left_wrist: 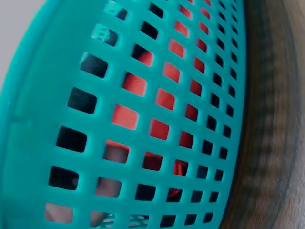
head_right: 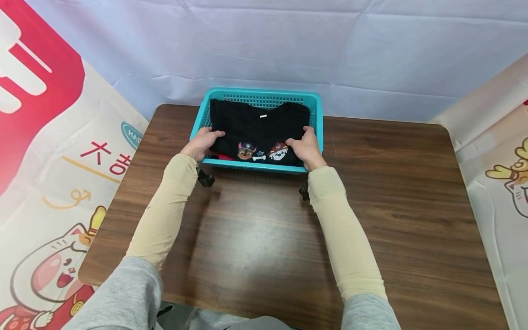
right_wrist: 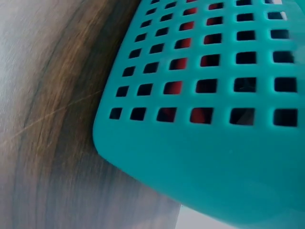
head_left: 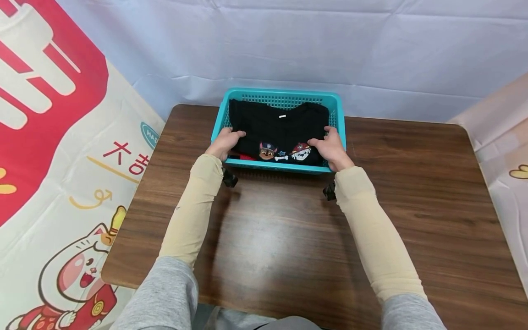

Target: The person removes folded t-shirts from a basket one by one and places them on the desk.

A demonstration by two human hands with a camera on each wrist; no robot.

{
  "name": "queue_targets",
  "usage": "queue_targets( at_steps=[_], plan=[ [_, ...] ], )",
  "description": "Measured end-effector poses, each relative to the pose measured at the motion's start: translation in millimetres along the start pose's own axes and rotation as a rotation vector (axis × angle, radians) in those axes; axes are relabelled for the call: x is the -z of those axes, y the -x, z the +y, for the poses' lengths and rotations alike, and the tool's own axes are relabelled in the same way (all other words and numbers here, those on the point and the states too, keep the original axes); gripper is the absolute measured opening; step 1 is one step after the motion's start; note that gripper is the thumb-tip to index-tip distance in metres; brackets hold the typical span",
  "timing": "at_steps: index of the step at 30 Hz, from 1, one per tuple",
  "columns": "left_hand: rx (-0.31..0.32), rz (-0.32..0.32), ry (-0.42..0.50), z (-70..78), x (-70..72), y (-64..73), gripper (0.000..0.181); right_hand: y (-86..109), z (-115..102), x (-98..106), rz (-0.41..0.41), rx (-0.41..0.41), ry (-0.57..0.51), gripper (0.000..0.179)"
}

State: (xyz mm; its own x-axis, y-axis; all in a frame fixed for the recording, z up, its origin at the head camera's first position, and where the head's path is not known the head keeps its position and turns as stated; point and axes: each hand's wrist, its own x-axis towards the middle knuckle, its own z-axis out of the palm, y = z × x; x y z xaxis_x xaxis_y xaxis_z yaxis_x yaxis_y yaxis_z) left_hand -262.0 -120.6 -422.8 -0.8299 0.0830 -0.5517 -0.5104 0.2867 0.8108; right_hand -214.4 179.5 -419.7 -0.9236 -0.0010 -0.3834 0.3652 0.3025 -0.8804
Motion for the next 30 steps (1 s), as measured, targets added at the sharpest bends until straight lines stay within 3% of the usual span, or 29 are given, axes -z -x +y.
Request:
queue_targets(
  at_steps=[4, 7, 10, 14, 17, 20, 26, 30],
  plan=[
    [0.016, -0.019, 0.145, 0.6, 0.6, -2.5, 0.048, -2.3, -2.4, 4.0, -0.039, -0.070, -0.123, 0.080],
    [0.002, -0.006, 0.131, -0.4, 0.6, -2.5, 0.047, -3.1, -5.1, 7.2, -0.076, -0.119, -0.208, 0.083],
    [-0.073, 0.060, -0.047, -2.5, -1.2, 1.5, 0.055, -2.7, -7.0, 9.3, -0.101, -0.132, -0.259, 0.083],
    [-0.194, 0.225, -0.382, -6.9, -6.0, 6.3, 0.058, -2.5, -8.0, 9.8, -0.109, -0.123, -0.286, 0.070],
    [-0.237, 0.307, -0.485, -8.4, -10.0, 7.0, 0.056, -3.6, -7.4, 9.9, -0.107, -0.122, -0.285, 0.064],
    [-0.258, 0.340, -0.491, -7.7, -12.5, 8.5, 0.056, -5.4, -6.7, 10.2, -0.123, -0.128, -0.275, 0.072],
    [-0.309, 0.397, -0.405, -7.9, -14.4, 10.6, 0.053, -10.1, -4.9, 9.7, -0.161, -0.142, -0.234, 0.086],
    [-0.308, 0.366, -0.339, -7.3, -13.4, 10.5, 0.038, -11.6, -2.5, 8.0, -0.149, -0.127, -0.198, 0.085]
  ],
)
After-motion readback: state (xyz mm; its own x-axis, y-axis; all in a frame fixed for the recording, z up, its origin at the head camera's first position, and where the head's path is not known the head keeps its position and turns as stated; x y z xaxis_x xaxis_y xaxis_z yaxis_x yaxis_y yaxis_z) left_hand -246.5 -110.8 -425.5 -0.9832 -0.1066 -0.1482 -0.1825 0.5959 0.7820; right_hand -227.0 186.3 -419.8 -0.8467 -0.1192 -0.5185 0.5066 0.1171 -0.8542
